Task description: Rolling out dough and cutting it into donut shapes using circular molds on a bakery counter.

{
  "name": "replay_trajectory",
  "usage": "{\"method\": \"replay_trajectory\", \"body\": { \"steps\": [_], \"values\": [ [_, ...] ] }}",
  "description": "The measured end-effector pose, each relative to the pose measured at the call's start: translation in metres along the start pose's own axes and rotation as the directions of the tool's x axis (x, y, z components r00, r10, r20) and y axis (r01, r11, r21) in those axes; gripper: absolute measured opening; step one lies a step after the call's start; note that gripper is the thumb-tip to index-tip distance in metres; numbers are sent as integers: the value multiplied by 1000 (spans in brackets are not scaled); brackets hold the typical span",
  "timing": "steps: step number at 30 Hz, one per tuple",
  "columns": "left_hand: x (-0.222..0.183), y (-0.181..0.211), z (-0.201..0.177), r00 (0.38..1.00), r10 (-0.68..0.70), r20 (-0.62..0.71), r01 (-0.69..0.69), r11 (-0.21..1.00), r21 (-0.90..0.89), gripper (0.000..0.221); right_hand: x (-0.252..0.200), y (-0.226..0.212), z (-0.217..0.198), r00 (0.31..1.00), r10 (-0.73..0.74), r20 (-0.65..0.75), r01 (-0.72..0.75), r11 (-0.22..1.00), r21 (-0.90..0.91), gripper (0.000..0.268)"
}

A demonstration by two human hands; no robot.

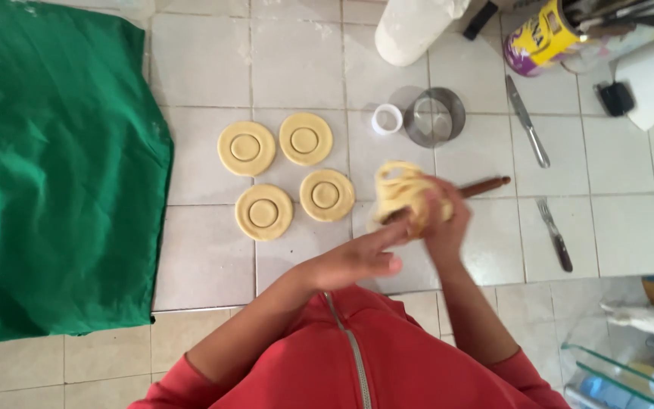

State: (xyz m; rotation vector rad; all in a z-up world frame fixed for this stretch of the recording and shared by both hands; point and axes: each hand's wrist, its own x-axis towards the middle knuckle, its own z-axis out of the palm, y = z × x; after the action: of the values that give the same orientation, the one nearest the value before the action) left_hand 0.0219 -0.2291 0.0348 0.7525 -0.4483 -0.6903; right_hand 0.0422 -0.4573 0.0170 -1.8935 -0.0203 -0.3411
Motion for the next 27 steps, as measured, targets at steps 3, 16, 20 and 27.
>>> {"method": "replay_trajectory", "body": {
  "steps": [3,16,20,27],
  "values": [
    [-16,27,-9,993,-64,-95,94,928,361,60,42,13,-33,996,39,-75,-54,977,-206,30],
    [-64,22,-303,574,723,-384,581,-29,813,44,102,48,224,780,-135,611,310,931,-190,46],
    [-36,40,-295,630,583,-513,664,-63,745,47,108,43,297,776,-36,629,346,860,-376,54],
    [-39,51,-328,460,428,-778,729,317,606,37,128,70,336,837,284,468,91,771,-631,26]
  ]
}}
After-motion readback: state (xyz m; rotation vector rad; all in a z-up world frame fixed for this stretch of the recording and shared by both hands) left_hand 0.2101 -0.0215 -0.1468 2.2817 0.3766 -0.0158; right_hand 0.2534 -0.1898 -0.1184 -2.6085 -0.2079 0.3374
